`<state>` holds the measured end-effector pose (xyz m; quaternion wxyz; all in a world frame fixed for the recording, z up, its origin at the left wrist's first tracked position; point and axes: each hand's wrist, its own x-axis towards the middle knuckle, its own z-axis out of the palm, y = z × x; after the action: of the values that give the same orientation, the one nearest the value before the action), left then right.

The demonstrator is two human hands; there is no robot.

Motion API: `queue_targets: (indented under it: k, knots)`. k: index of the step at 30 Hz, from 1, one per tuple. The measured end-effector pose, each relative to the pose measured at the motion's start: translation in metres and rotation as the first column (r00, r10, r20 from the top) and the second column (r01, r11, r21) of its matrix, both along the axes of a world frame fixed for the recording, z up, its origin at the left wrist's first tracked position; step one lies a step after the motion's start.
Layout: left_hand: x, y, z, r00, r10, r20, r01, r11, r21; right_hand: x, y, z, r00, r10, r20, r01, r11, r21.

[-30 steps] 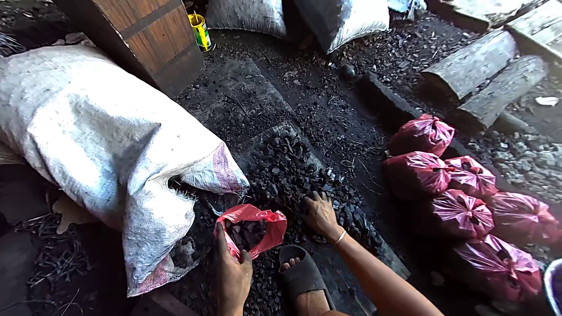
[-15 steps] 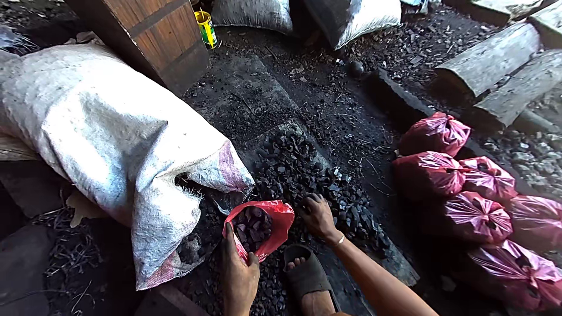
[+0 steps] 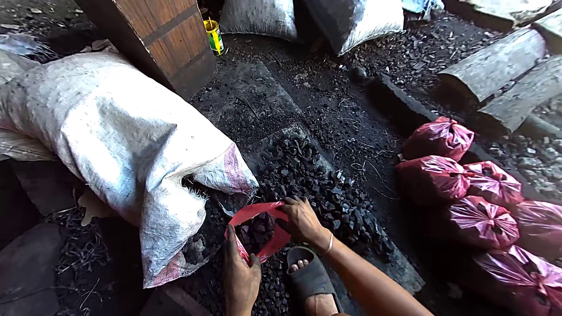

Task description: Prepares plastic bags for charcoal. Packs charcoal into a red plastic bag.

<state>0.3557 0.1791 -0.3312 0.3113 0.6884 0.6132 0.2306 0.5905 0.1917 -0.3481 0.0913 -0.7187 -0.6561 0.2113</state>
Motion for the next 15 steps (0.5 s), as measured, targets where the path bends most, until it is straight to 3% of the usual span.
queue_targets:
  k: [4,7,9,11,15]
  knots:
    - [0.002,-0.001,0.004,0.999,-0.013,-0.031,0.013,1.000,0.012,0.009,-0.005,0.009,0.999,-0.001,-0.048,0.012,0.976,0.218]
    - [0.001,0.003,0.005,0.999,-0.017,-0.031,0.017,1.000,0.006,0.047,-0.012,0.015,0.950,-0.110,-0.294,0.198,0.936,0.290]
    - [-0.002,0.001,0.004,1.000,-0.014,-0.019,0.014,1.000,0.003,0.084,-0.021,0.003,0.909,-0.297,-0.294,0.363,0.909,0.203]
    - [-0.006,0.000,0.005,1.000,-0.010,-0.004,0.010,1.000,0.013,0.114,-0.030,-0.015,0.886,-0.428,-0.175,0.446,0.891,0.080]
    - [-0.011,-0.004,0.015,1.000,0.004,0.001,-0.004,0.999,0.042,0.118,-0.041,-0.046,0.940,-0.340,0.011,0.338,0.931,-0.139]
